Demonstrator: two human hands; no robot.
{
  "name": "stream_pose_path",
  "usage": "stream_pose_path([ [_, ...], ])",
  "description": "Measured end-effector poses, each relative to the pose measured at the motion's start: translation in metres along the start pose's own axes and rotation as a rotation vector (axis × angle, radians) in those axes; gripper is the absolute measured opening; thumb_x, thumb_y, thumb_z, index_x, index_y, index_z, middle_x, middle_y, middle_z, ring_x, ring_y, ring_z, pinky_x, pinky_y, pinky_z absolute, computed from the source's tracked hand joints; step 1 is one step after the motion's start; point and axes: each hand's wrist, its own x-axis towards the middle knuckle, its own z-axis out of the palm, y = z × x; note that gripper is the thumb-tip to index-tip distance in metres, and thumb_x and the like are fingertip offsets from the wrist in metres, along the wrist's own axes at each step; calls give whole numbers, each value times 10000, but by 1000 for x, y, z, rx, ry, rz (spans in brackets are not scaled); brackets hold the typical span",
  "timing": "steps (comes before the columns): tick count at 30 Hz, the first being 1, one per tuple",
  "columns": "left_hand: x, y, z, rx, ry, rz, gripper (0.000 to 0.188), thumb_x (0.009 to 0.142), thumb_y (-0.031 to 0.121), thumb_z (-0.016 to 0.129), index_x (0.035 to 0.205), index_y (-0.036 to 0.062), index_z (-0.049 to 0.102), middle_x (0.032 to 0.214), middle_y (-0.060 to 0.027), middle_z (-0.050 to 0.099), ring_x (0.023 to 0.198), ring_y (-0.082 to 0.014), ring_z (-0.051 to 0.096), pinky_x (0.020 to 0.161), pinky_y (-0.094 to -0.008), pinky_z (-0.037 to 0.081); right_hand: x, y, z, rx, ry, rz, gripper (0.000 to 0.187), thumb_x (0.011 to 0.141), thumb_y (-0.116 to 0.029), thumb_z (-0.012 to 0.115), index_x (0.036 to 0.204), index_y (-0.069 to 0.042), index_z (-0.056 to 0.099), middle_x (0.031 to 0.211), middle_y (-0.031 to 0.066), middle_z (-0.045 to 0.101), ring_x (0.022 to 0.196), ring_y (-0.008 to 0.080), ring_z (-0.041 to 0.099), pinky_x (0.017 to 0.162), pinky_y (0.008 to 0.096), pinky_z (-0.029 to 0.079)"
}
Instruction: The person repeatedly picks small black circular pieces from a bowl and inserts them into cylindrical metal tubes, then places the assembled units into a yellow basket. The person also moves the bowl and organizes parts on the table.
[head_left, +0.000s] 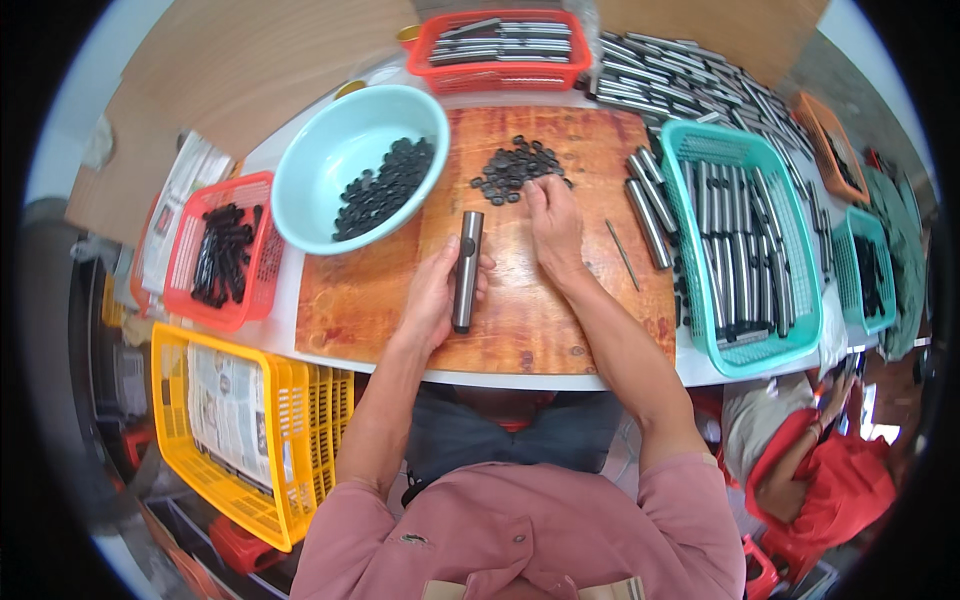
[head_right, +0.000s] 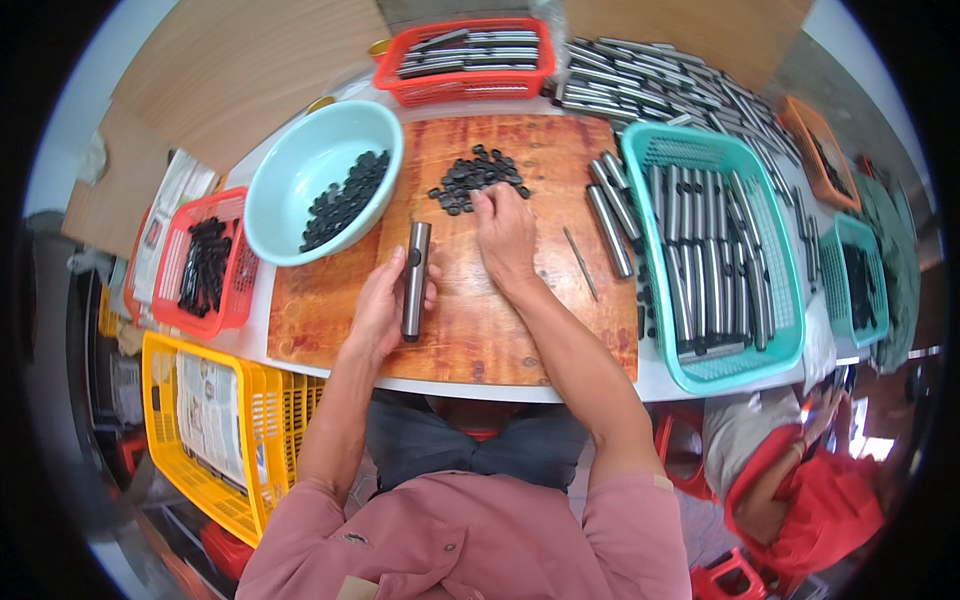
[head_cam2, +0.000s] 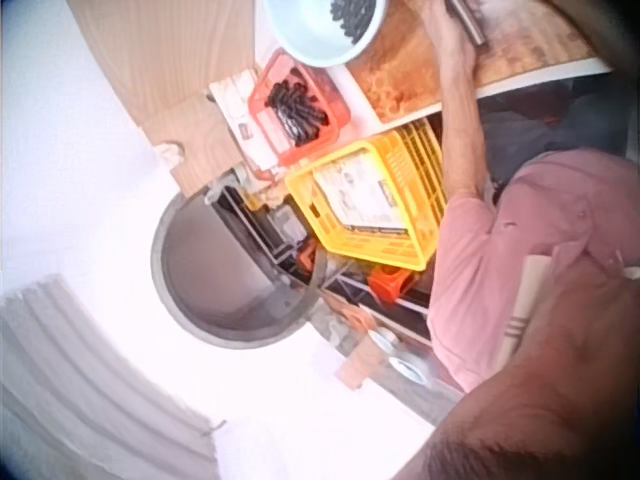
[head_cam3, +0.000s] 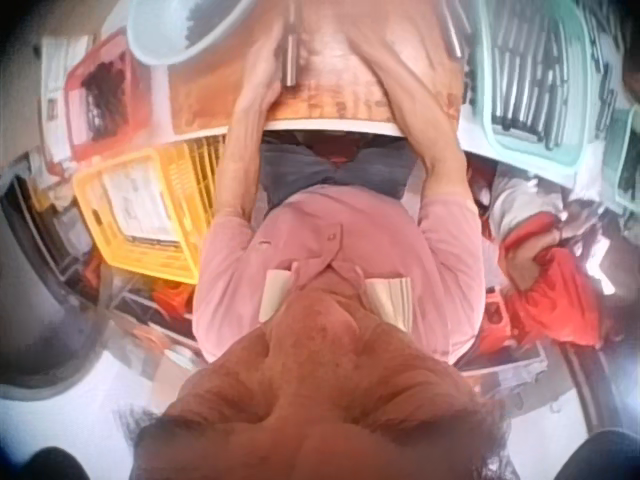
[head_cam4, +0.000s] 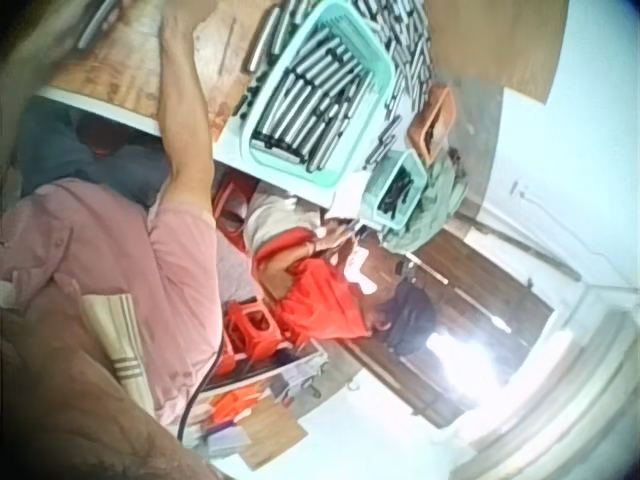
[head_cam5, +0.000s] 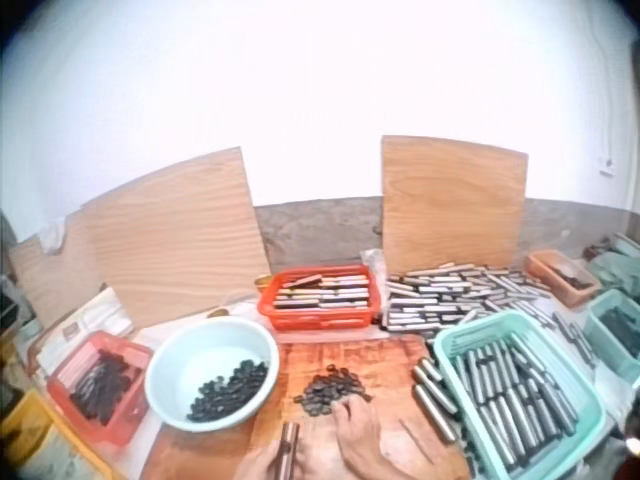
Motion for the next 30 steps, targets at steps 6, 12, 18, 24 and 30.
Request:
stream_pose_path([
  [6, -52, 0, -20, 60, 45, 138, 435, 1067, 356, 526, 1283, -18, 576, 859, -52, 640, 645, -109, 597, 576, -237, 500, -4, 1, 5, -51, -66, 70, 279, 984, -289, 597, 927, -19, 635, 850, 194, 642, 834, 383, 641, 738, 456, 484],
  [12, -146, 36, -43, -1, 157, 240, 453, 967, 194, 678, 1355, -3, 549, 896, -32, 631, 782, -119, 610, 715, -269, 515, -3, -4, -8, 47, -164, 110, 271, 1014, -251, 570, 961, 6, 640, 835, 105, 632, 808, 191, 602, 737, 345, 477],
  [18, -250, 93, -140, 258, 799, 623, 361, 957, 201, 681, 1260, 7, 651, 864, 15, 644, 759, -68, 571, 701, -202, 441, -2, 23, -5, 42, -246, 153, 259, 1037, -247, 589, 1042, 10, 618, 925, 64, 611, 868, 150, 565, 796, 304, 470],
  [24, -268, 120, -325, 178, 1189, 545, 262, 984, 284, 668, 1048, 29, 664, 872, -32, 639, 731, -100, 579, 639, -275, 467, -2, 25, 1, 80, -221, 127, 258, 1037, -299, 600, 1012, -42, 621, 852, -11, 572, 692, 67, 493, 594, 242, 411],
  [30, -208, 115, -484, 102, 1471, 338, 308, 902, 264, 726, 901, -40, 676, 826, -102, 680, 536, -186, 595, 488, -334, 477, -4, 7, 5, 79, -220, 163, 206, 1016, -244, 639, 932, -64, 584, 815, -31, 542, 686, 49, 479, 577, 213, 381],
])
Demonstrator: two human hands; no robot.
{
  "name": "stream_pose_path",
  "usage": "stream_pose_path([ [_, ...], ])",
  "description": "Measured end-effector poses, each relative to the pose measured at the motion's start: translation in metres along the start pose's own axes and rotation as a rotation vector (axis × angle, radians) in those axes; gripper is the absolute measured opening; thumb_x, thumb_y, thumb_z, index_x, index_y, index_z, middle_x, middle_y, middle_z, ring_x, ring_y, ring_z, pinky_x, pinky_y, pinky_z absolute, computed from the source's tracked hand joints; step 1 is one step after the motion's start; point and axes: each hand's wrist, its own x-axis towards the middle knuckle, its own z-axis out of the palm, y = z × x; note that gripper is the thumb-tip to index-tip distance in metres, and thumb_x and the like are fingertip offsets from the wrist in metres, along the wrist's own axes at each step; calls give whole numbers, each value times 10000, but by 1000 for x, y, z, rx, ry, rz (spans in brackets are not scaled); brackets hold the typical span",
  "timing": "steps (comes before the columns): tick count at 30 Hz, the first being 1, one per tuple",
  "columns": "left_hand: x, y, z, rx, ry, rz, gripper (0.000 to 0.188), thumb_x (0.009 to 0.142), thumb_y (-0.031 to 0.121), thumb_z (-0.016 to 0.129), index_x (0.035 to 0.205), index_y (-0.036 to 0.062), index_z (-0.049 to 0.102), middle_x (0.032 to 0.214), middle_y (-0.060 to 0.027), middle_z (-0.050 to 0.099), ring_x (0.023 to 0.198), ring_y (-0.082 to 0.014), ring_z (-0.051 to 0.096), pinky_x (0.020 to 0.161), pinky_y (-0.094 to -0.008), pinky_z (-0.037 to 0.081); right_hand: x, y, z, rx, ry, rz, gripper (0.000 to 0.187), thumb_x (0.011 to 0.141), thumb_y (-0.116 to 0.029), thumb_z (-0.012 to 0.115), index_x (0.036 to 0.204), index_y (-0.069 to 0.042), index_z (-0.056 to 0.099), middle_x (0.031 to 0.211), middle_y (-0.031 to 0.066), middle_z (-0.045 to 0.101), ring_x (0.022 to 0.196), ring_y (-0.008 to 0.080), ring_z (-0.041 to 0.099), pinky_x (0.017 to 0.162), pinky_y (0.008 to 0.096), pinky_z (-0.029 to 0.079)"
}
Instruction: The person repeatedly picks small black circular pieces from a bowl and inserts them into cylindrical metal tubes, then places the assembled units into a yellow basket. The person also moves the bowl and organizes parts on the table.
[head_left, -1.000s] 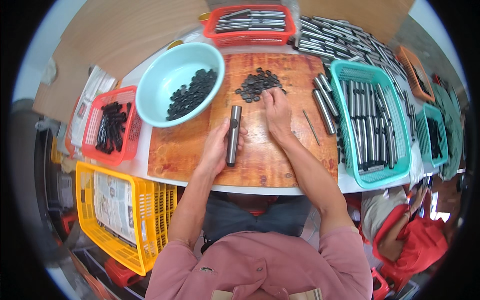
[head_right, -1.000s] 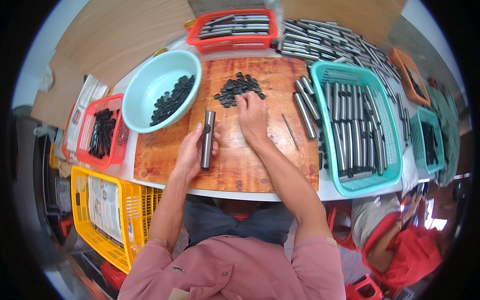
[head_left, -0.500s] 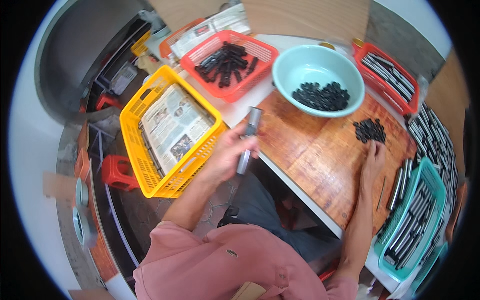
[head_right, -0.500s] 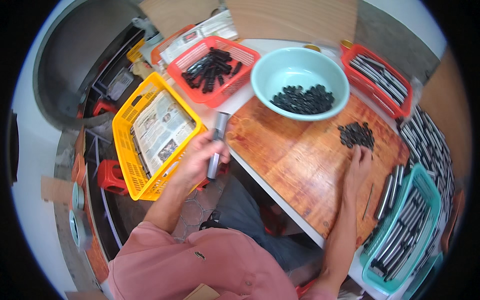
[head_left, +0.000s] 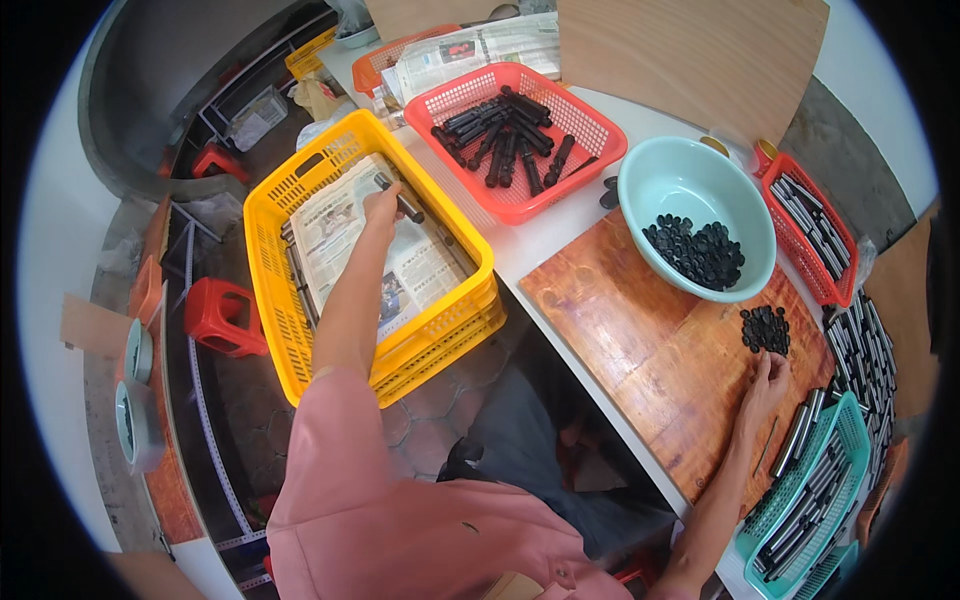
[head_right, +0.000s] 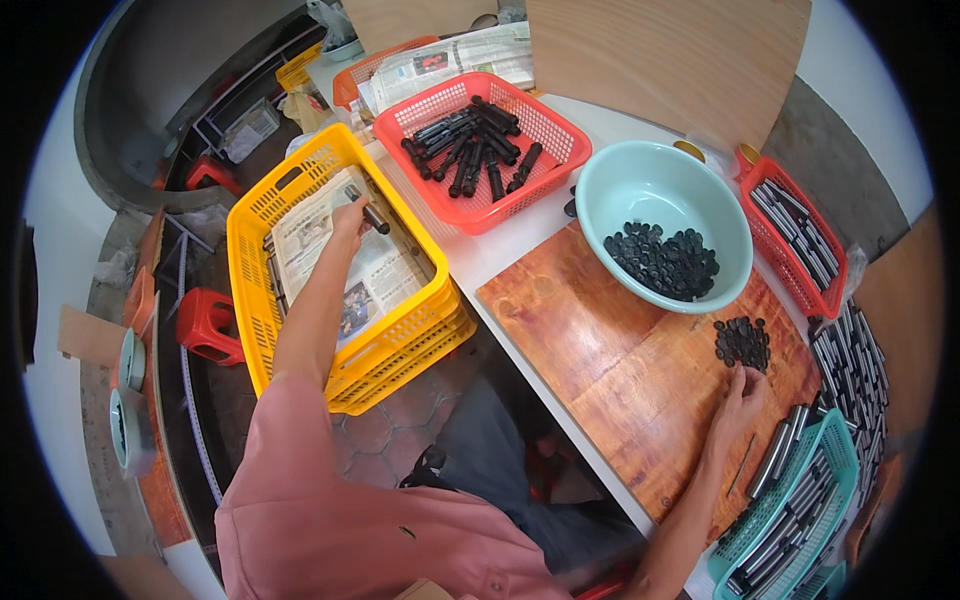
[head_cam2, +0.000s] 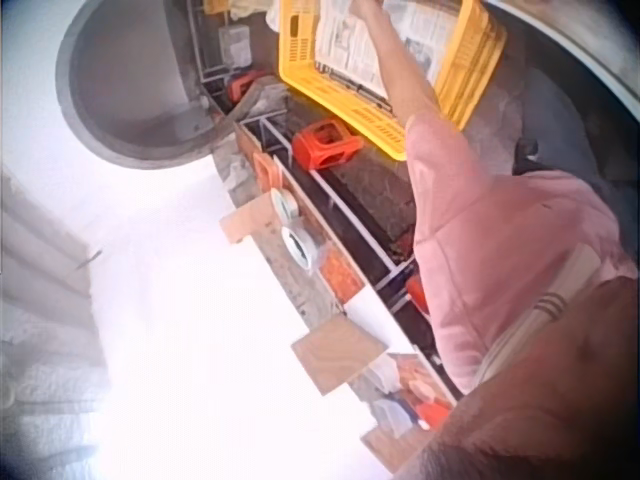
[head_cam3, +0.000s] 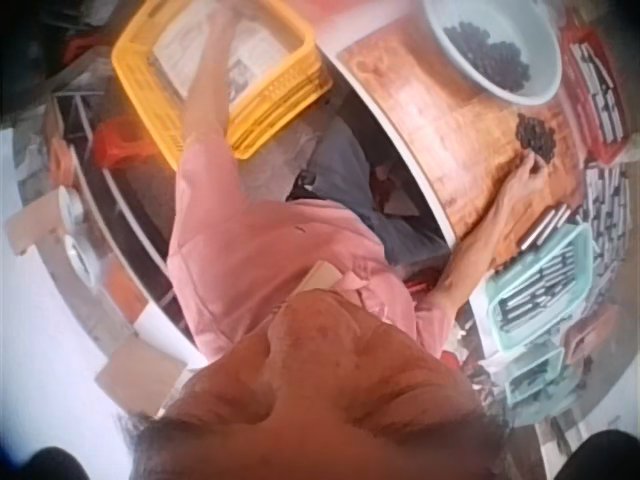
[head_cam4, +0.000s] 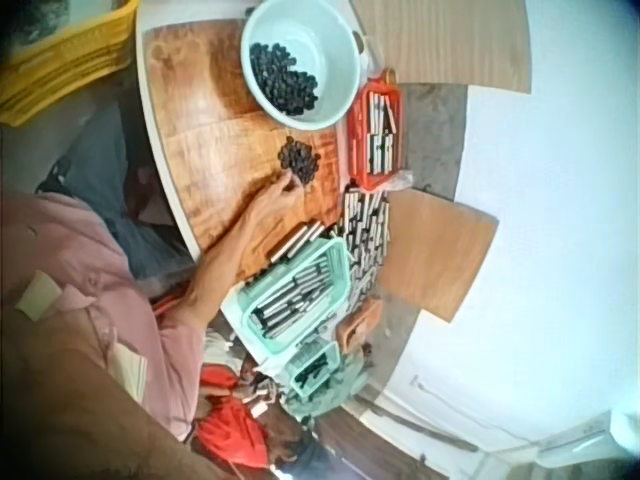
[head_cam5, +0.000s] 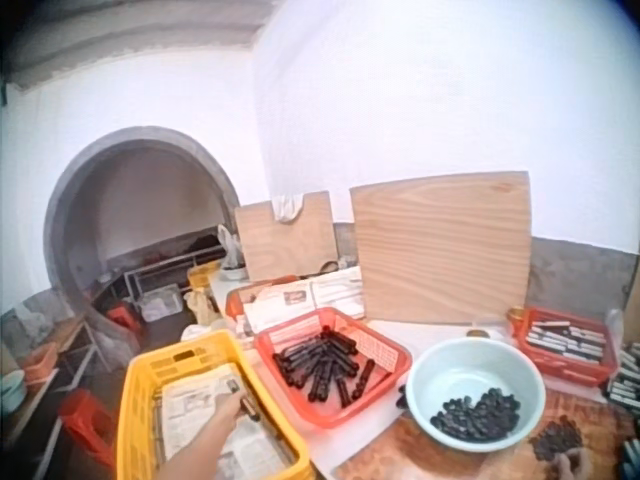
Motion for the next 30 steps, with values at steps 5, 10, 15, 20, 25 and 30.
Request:
stream_pose_path([
  [5, 35, -14, 39, 384, 151, 21, 492, 836, 365, 779, 1025, -82, 699, 973, -217, 737, 726, -310, 732, 679, -393, 577, 10, 33, -11, -5, -2, -46, 185, 1023, -228, 624, 969, -57, 581, 785, -10, 553, 620, 56, 461, 528, 223, 355],
  [10, 54, -28, 43, 526, 169, 3, 459, 839, 352, 770, 1016, -68, 715, 934, -204, 747, 742, -323, 735, 803, -412, 567, 12, 40, -8, -24, -14, -71, 160, 1020, -201, 626, 952, -65, 578, 761, -21, 555, 595, 45, 444, 502, 216, 324],
  [15, 59, -35, 40, 578, 85, 24, 354, 835, 294, 746, 919, -50, 735, 827, -188, 742, 653, -304, 721, 706, -391, 570, 13, 37, -9, -30, -39, -3, 158, 1008, -181, 643, 949, -44, 590, 821, 2, 577, 666, 62, 485, 562, 226, 384],
  [20, 58, -43, 38, 504, -56, 67, 280, 835, 222, 727, 891, -52, 729, 758, -172, 717, 570, -268, 691, 549, -365, 544, 11, 34, -11, -17, -49, -8, 158, 1006, -179, 641, 936, -50, 583, 797, -6, 568, 633, 51, 452, 532, 228, 351],
  [25, 64, -53, 28, 487, -133, 97, 276, 838, 197, 746, 946, -56, 723, 751, -154, 711, 550, -253, 667, 539, -370, 553, 11, 31, -9, -99, -50, -34, 155, 1003, -180, 641, 939, -47, 594, 788, -6, 555, 642, 57, 455, 545, 235, 359],
  [30, 59, -58, 35, 388, -89, 67, 289, 830, 153, 766, 1015, -63, 711, 828, -157, 718, 551, -241, 658, 502, -343, 539, 7, 17, -6, -110, -50, -28, 155, 1001, -173, 641, 939, -36, 600, 790, -7, 549, 648, 60, 451, 554, 238, 360],
])
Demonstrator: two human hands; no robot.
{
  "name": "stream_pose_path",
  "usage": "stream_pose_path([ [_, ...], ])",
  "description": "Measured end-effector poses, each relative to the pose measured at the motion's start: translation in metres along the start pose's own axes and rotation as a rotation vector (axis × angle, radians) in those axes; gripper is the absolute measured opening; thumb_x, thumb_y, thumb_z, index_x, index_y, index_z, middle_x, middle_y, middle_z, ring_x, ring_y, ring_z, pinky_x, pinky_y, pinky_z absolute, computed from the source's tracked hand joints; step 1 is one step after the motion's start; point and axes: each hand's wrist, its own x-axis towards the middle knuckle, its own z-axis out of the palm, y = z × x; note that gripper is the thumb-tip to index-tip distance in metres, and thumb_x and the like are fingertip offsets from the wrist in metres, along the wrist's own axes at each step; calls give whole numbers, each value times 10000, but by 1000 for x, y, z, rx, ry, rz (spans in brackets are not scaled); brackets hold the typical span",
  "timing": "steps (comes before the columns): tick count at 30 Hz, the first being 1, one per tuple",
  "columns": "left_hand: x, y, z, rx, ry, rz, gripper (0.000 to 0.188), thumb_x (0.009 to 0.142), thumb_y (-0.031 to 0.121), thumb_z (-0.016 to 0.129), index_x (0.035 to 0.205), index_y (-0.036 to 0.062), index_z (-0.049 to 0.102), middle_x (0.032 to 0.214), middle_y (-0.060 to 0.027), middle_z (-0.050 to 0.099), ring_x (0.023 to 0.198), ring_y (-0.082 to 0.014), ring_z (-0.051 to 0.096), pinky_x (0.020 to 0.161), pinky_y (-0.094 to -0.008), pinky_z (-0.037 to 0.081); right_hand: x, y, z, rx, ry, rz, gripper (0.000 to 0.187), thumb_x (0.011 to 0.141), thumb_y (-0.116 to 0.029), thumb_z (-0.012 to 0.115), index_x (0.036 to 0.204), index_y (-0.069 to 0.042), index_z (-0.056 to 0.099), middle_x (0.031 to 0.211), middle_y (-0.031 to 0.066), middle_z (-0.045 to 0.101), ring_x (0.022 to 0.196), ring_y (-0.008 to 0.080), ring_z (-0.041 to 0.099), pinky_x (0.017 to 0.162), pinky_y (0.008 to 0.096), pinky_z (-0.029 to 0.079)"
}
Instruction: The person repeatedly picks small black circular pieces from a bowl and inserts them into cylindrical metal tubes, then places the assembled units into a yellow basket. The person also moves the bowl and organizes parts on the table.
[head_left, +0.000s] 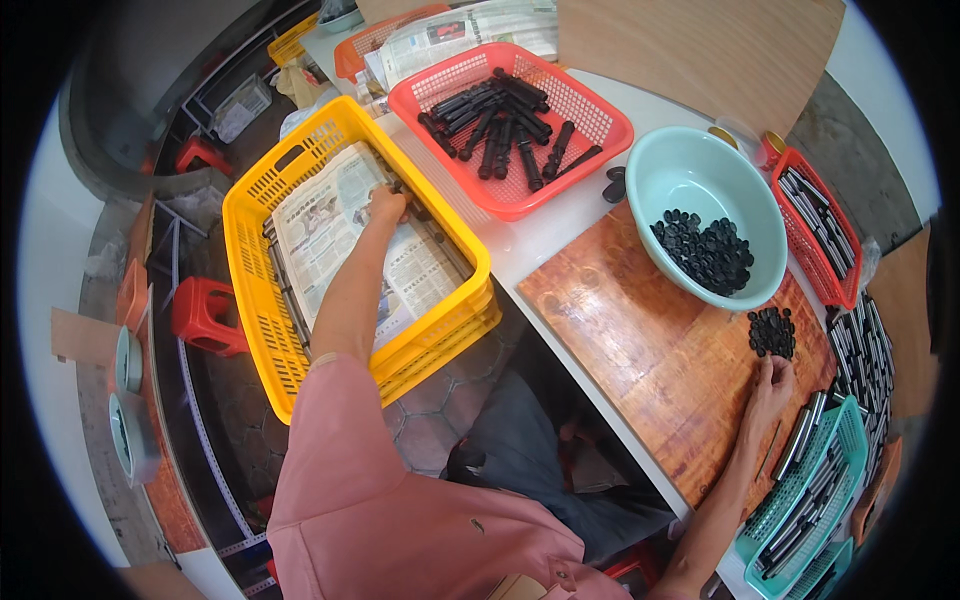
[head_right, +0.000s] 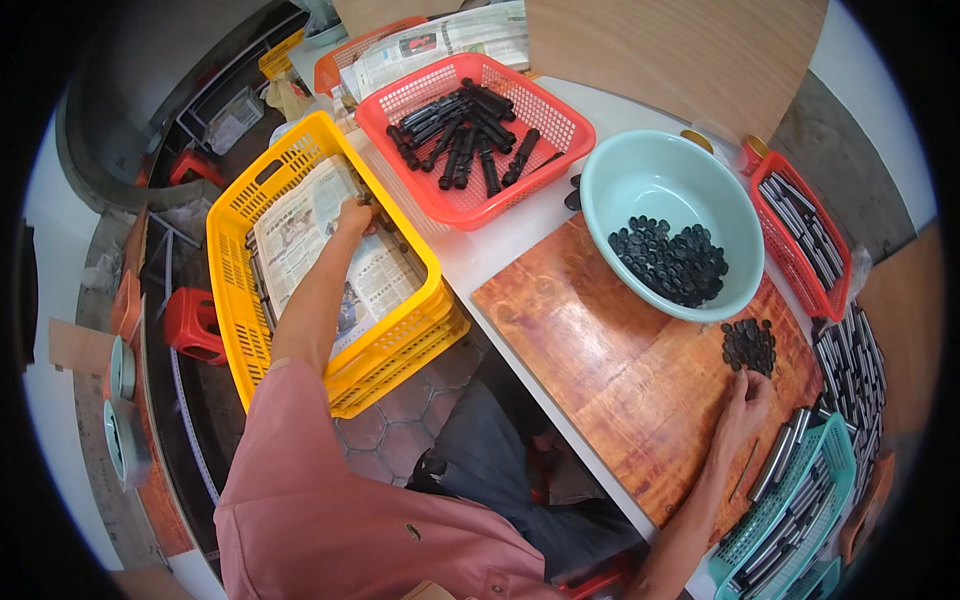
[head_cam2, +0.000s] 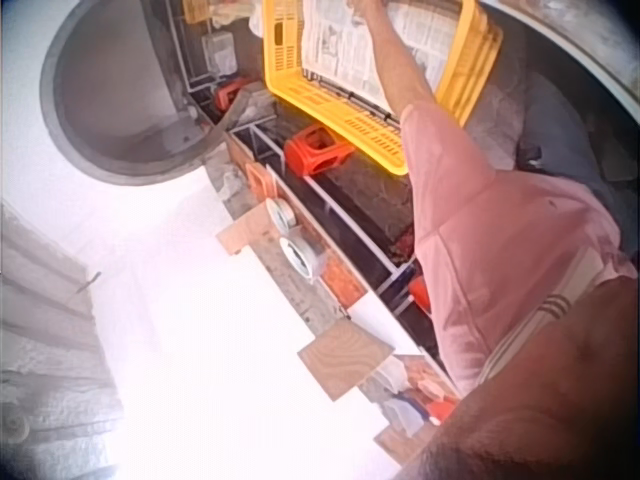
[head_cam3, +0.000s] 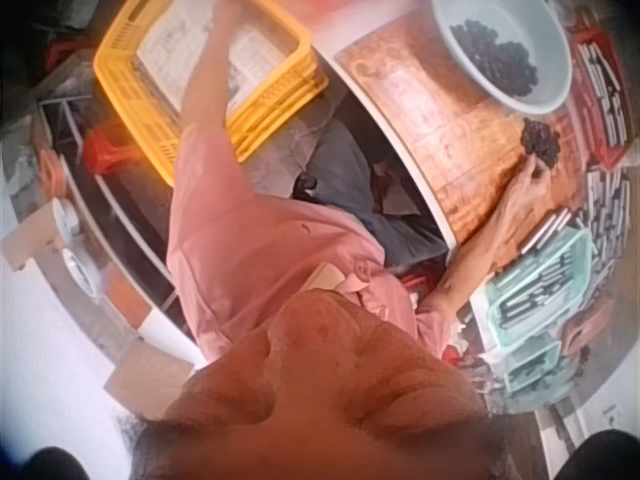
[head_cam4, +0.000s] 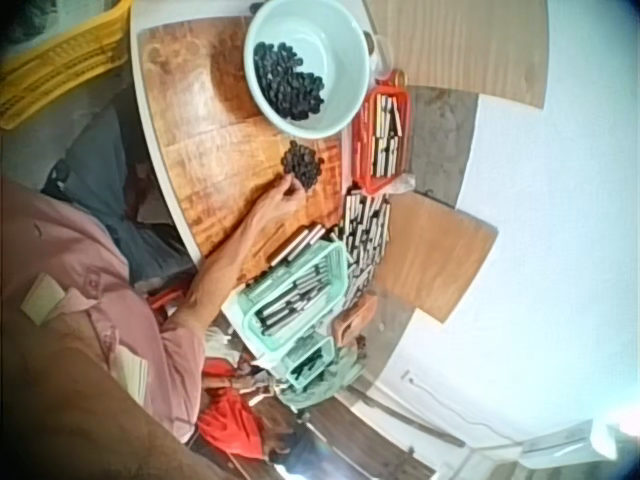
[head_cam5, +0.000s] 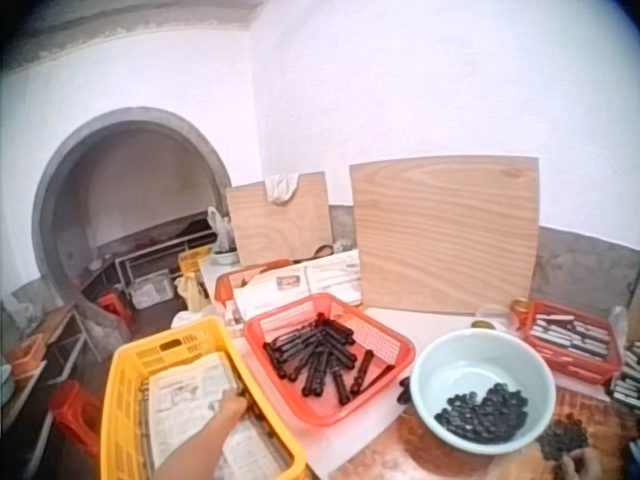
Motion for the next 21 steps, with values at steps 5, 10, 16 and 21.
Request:
stream_pose_path([
  [5, 12, 0, -9, -33, -125, -90, 382, 876, 124, 718, 1197, -68, 640, 805, -144, 685, 518, -231, 623, 450, -348, 508, -2, -5, 2, 3, -1, 16, 165, 999, -169, 642, 937, -24, 595, 796, -4, 549, 650, 60, 450, 556, 239, 359],
  [10, 3, 16, -9, -100, -76, -8, 510, 969, 95, 581, 1447, 26, 419, 677, -104, 598, 447, -188, 534, 383, -339, 415, 4, 12, -3, -40, 10, -60, 162, 999, -159, 642, 926, -23, 592, 796, -4, 542, 652, 64, 445, 564, 246, 361],
  [16, 12, 17, -23, -18, -236, -15, 597, 964, 110, 612, 1515, 62, 387, 680, -97, 590, 445, -176, 518, 378, -339, 378, 2, 3, 0, -51, -15, -6, 153, 996, -140, 641, 919, -19, 589, 802, -3, 537, 677, 67, 441, 587, 243, 364],
  [21, -1, 18, -17, -76, -211, -5, 630, 945, 91, 637, 1522, 52, 388, 704, -88, 600, 452, -166, 504, 392, -324, 372, 3, 12, 1, -39, 18, -80, 189, 1012, -201, 641, 905, -53, 591, 729, -39, 500, 597, 50, 387, 526, 246, 306],
])
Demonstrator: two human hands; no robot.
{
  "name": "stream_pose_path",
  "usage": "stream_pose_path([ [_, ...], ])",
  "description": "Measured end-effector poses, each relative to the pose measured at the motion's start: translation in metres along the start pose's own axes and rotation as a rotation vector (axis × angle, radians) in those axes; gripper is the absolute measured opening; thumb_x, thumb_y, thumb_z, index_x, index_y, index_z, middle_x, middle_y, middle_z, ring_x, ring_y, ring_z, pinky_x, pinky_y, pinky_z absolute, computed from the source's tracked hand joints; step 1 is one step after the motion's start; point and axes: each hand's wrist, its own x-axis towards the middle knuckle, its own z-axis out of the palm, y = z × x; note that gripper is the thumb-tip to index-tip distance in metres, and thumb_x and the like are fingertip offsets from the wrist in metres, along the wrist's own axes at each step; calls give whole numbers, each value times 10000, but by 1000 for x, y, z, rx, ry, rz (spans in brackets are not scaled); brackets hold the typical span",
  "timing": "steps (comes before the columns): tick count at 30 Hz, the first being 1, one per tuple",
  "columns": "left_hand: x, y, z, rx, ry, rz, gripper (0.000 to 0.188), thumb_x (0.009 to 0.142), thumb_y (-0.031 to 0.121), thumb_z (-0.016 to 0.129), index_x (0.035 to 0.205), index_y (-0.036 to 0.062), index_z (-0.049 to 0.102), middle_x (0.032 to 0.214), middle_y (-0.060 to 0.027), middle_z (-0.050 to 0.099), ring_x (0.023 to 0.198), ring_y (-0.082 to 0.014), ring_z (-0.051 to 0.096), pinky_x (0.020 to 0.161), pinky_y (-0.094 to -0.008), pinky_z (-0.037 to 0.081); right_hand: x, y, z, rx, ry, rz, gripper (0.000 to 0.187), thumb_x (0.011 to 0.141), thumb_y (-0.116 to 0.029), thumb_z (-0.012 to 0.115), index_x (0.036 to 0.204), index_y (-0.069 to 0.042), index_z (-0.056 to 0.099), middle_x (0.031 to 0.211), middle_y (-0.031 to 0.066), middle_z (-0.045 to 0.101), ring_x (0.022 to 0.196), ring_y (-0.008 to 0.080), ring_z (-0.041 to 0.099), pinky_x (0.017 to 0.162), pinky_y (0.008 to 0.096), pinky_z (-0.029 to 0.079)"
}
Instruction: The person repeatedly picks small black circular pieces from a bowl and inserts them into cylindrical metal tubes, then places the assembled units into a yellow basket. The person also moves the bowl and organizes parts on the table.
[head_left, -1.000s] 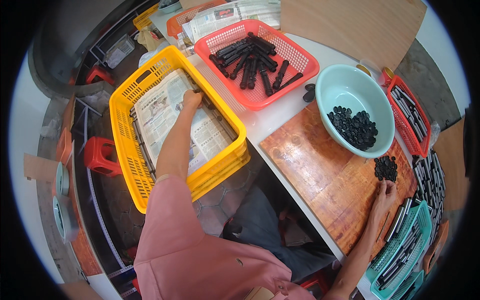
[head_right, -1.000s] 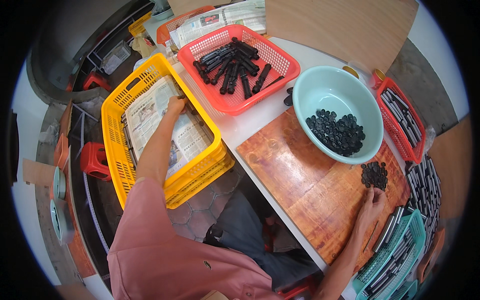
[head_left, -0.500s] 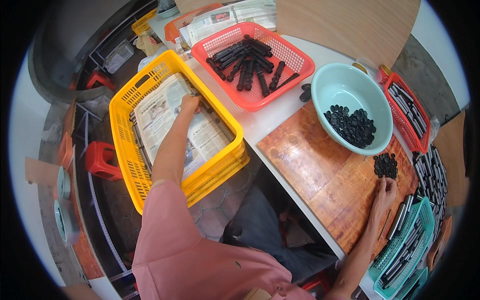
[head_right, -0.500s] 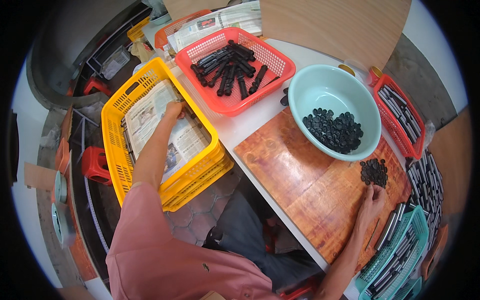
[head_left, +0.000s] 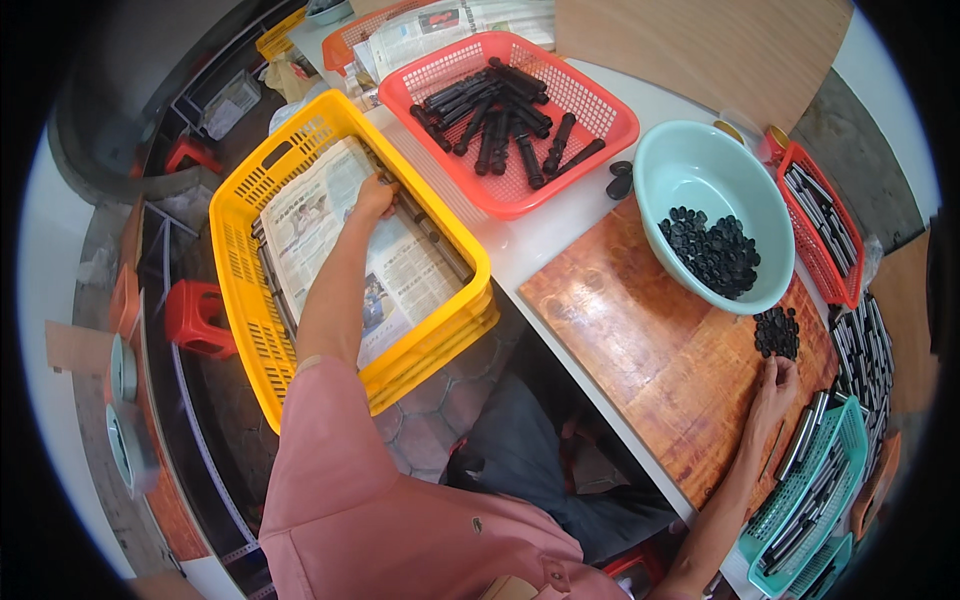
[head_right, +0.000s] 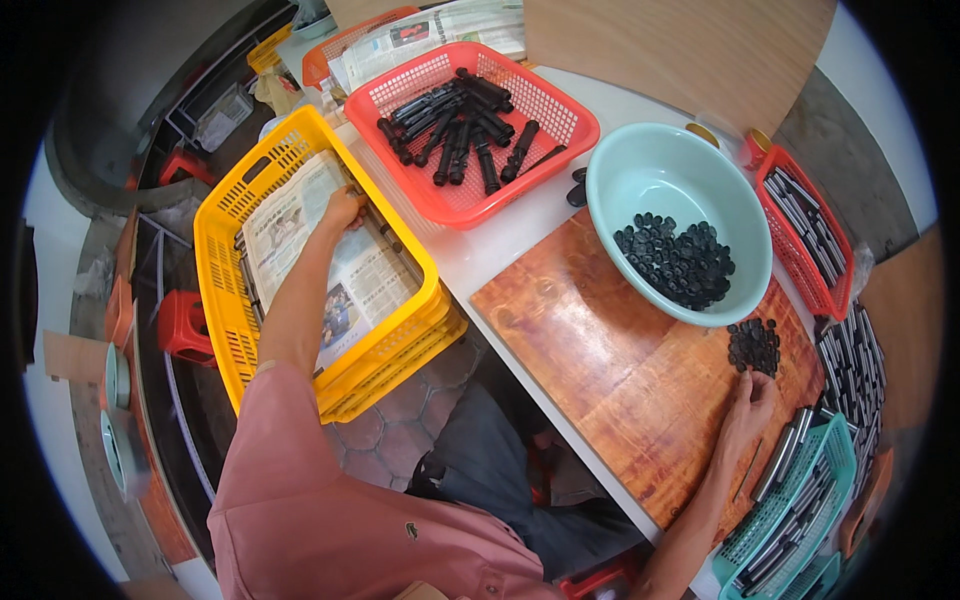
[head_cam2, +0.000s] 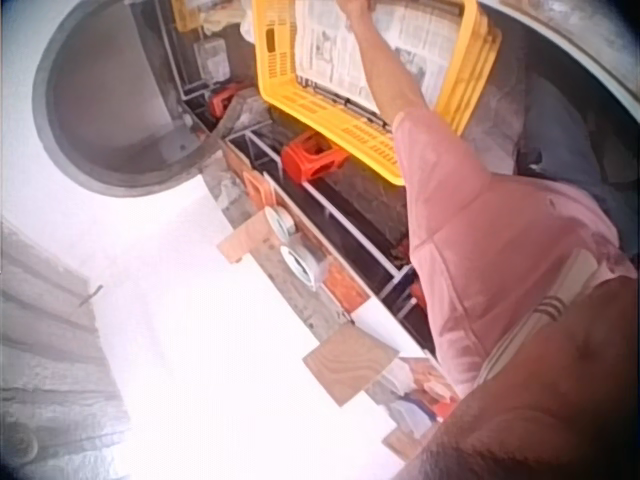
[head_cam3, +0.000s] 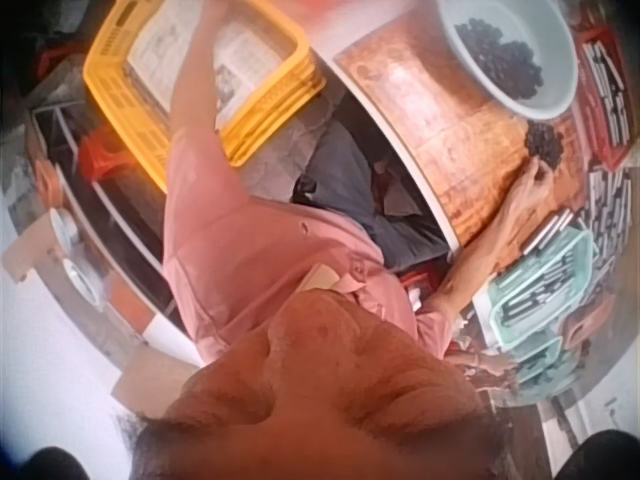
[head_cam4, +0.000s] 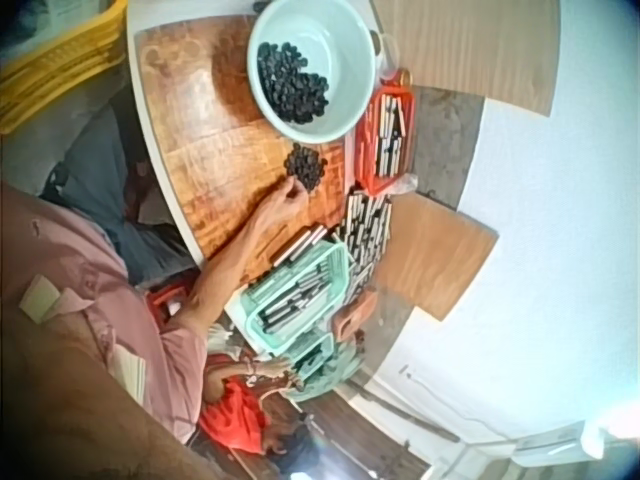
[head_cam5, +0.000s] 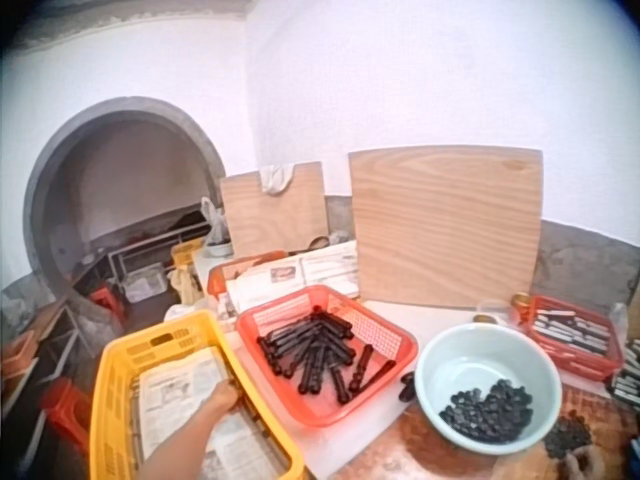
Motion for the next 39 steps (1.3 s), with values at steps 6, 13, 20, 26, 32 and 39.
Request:
stream_pose_path([
  [6, -7, 1, 3, 51, 41, 10, 667, 936, 88, 654, 1541, 53, 376, 704, -85, 604, 477, -173, 537, 415, -332, 427, 1, 1, -4, -88, -26, -8, 176, 997, -169, 643, 933, -16, 586, 817, 2, 543, 721, 92, 465, 644, 272, 399],
  [13, -1, -17, 1, 82, 16, 49, 410, 917, 101, 687, 1290, -6, 554, 702, -91, 619, 486, -180, 558, 426, -343, 452, -1, -17, -2, -35, -49, 47, 162, 992, -162, 639, 945, -12, 598, 852, 16, 584, 789, 107, 520, 727, 278, 442],
  [20, -27, -13, 2, 114, 49, 68, 488, 886, 108, 705, 1335, 3, 546, 743, -114, 656, 498, -181, 573, 439, -345, 463, -5, -23, 3, -41, -16, 0, 126, 978, -122, 638, 937, -4, 623, 829, 5, 584, 762, 98, 530, 705, 267, 445],
  [26, 12, -30, -51, 333, 396, 550, 553, 878, 241, 664, 1376, 24, 561, 876, -140, 721, 783, -288, 668, 773, -434, 535, -4, -27, 6, 22, -49, 43, 133, 937, -94, 640, 975, 29, 671, 863, 91, 654, 825, 162, 606, 759, 313, 498],
  [32, -1, -79, -77, 987, -50, 729, 671, 1034, 375, 493, 1503, -87, 363, 1566, -320, 332, 1434, -482, 321, 1218, -500, 220, -2, -29, 10, -37, 3, 46, 188, 899, -173, 636, 938, 8, 669, 928, 195, 672, 924, 350, 651, 833, 439, 506],
  [39, -52, -86, -104, 1159, -206, 320, 754, 1063, 527, 346, 1605, 24, 198, 1636, -306, 175, 1518, -481, 130, 1223, -506, 182, -10, -35, -2, -94, 76, 0, 143, 872, -139, 672, 890, 2, 658, 901, 185, 677, 917, 375, 651, 800, 469, 510],
])
